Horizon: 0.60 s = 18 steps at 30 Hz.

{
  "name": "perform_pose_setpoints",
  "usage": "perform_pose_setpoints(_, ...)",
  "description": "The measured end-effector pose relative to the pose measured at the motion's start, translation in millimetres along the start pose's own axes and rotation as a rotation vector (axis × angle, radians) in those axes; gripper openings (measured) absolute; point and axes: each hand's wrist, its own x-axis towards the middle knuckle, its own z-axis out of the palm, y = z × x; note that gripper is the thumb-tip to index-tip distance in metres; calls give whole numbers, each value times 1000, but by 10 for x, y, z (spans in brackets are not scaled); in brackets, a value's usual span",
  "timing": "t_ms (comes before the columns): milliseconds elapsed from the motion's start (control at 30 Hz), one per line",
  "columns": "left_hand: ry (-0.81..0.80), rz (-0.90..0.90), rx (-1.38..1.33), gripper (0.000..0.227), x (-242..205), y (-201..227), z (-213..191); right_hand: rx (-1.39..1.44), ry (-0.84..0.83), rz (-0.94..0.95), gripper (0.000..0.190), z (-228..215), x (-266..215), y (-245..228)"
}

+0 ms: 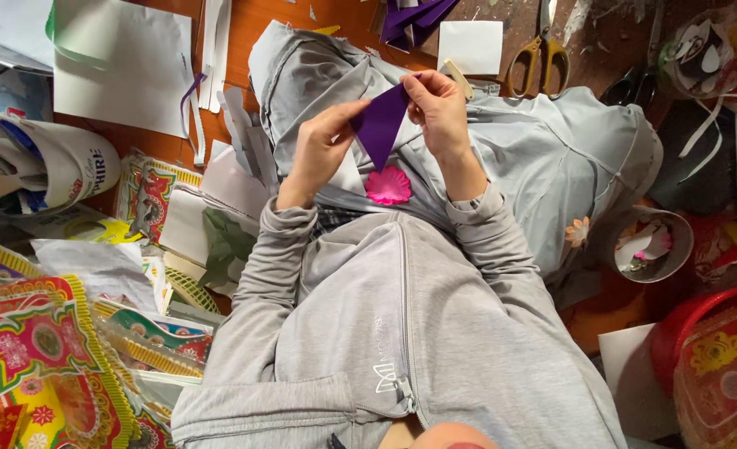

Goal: Folding, cutting, and gluing colored paper to create decorative items while sitting on a workspace floor.

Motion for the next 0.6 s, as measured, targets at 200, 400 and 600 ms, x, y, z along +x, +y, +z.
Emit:
perform_pose_setpoints(200, 66, 57, -38, 37, -72, -343, 121, 58, -8, 21, 10, -23, 15, 2)
perform_pose_setpoints(400, 100, -174, -479, 24, -87, -518, 85, 134, -43, -9, 10, 4, -28, 8)
perform_pose_setpoints(600, -6, -298, -596, 17, -11, -243, -41, -146, -64, -209, 10, 100, -120, -133)
